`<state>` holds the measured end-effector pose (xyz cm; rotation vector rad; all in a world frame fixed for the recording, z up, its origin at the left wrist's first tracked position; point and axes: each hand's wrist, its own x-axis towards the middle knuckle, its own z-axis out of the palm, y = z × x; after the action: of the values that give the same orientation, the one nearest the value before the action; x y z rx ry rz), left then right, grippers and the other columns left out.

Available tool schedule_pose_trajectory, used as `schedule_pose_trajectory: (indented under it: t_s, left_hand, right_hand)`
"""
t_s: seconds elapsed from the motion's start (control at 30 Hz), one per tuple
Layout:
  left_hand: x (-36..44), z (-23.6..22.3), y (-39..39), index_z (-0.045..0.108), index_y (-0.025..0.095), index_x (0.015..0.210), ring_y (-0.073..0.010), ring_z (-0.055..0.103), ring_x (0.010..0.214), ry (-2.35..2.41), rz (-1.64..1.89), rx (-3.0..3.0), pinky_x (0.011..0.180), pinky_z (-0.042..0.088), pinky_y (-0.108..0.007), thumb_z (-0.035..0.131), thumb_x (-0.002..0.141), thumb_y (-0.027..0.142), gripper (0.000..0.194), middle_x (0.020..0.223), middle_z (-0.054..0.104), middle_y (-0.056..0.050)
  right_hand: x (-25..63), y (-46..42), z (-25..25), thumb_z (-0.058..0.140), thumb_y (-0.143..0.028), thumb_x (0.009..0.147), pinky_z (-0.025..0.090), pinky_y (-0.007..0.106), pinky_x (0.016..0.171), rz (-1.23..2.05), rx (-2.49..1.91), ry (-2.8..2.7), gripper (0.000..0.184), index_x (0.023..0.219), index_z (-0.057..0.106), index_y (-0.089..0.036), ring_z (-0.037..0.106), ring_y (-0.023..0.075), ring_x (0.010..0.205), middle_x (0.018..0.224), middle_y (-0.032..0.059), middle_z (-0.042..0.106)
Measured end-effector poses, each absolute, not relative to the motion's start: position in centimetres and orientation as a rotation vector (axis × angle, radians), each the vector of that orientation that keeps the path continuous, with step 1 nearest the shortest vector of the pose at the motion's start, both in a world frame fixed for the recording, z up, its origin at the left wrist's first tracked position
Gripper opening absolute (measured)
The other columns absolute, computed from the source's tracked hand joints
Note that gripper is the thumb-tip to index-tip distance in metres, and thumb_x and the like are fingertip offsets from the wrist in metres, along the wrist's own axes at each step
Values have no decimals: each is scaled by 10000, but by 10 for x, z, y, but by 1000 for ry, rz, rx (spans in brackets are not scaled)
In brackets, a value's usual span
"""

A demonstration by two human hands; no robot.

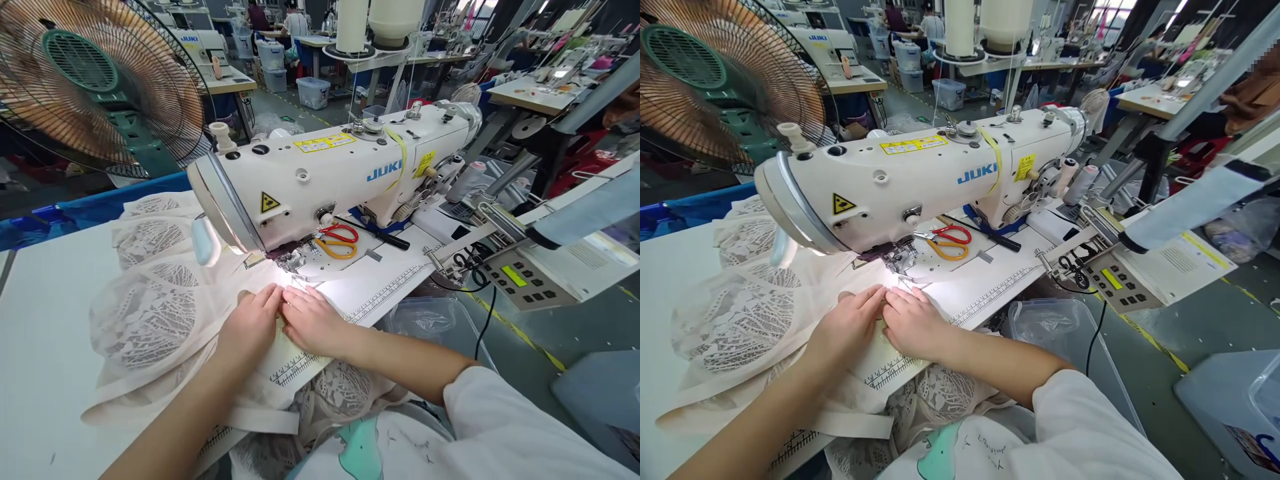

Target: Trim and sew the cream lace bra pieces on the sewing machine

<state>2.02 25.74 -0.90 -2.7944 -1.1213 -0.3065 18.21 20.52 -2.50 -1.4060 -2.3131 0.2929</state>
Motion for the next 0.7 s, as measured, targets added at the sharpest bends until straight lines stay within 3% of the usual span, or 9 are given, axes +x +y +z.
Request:
schedule_pose_trajectory:
  t_s: [0.23,0.43,0.7]
  left_hand:
    - [9,-11,255,629,153,1166,-267,555,900,-977,-349,-2861,805,508,-424,357,930,272,379,1243,636,-98]
    - [-2,-9,274,620,194,1192,-233,568,952,-870,-380,-2979,854,494,-397,298,955,314,417,1255,632,-75]
    - [-9,-7,297,647,213,1174,-250,579,997,-859,-322,-3087,922,468,-440,273,940,350,461,1256,632,-66]
  right_hand:
    - [209,200,-29,522,-251,870,376,467,1071,309,-1331,-2309,265,1081,626,-130,493,262,1262,1313,147,571]
    - [231,197,-34,517,-248,866,468,401,997,179,-1290,-2243,289,1061,650,-82,567,270,1174,1225,166,629]
    - [230,197,-35,512,-246,866,481,384,976,145,-1293,-2187,268,1022,668,-94,590,253,1138,1199,148,648]
